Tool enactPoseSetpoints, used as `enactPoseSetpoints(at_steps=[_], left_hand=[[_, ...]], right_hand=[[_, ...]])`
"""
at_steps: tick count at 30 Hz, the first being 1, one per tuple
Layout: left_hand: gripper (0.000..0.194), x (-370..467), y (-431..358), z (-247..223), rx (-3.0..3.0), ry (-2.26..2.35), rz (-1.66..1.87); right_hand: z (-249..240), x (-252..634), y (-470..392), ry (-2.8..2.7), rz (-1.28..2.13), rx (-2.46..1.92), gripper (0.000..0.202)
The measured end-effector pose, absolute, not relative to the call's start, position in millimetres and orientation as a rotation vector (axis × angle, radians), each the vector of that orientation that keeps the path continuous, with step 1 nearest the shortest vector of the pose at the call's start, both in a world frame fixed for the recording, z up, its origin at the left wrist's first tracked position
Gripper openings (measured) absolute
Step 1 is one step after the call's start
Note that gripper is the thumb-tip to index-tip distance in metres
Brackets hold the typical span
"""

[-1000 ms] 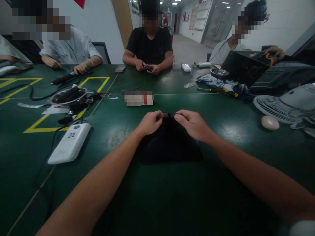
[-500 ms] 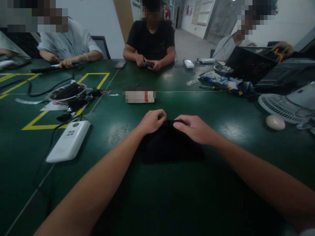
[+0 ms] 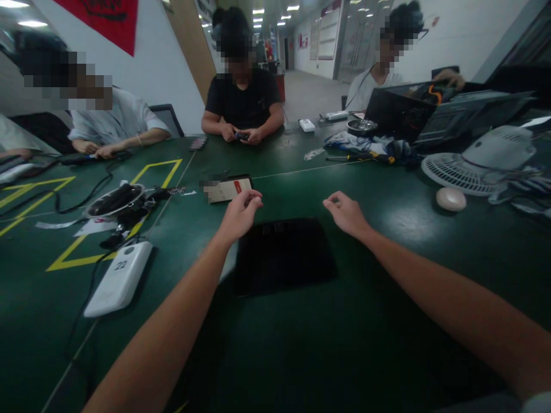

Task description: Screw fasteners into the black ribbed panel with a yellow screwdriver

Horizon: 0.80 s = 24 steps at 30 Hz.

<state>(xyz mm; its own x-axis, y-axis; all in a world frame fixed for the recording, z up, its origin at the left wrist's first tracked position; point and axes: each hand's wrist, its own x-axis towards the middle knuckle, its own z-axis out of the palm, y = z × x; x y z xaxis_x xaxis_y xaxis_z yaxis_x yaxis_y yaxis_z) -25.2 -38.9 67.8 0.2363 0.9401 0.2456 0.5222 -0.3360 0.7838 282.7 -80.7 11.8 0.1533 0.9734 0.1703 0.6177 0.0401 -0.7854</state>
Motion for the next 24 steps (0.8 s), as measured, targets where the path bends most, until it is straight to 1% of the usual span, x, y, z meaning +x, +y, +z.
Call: enactPoseSetpoints(at_steps=[2, 3, 6, 9, 11, 17, 24], left_hand=[[0.03, -17, -55, 94, 2.04, 1.322, 1.021], [0.036, -12, -65, 106, 2.125, 1.316, 0.97], [0.05, 10, -98, 121, 2.434, 1.338, 0.631], [0.056, 32, -119, 110, 2.57, 1.437, 0.258], [0.048, 42, -124, 98, 2.597, 1.576, 0.141], [0.027, 45, -123, 88, 2.7, 1.674, 0.087], [0.016, 36, -116, 79, 2.676, 1.715, 0.239]], right_hand=[[7, 285, -77, -1.612, 0.57, -1.716, 0.029], [5, 283, -77, -1.667, 0.546, -1.733, 0.03], [7, 276, -80, -1.817, 0.458, -1.794, 0.03], [12, 270, -84, -1.878, 0.407, -1.855, 0.029], [13, 269, -85, -1.907, 0.383, -1.874, 0.027], [11, 270, -85, -1.942, 0.423, -1.838, 0.03], [11, 271, -91, -1.911, 0.432, -1.808, 0.03]])
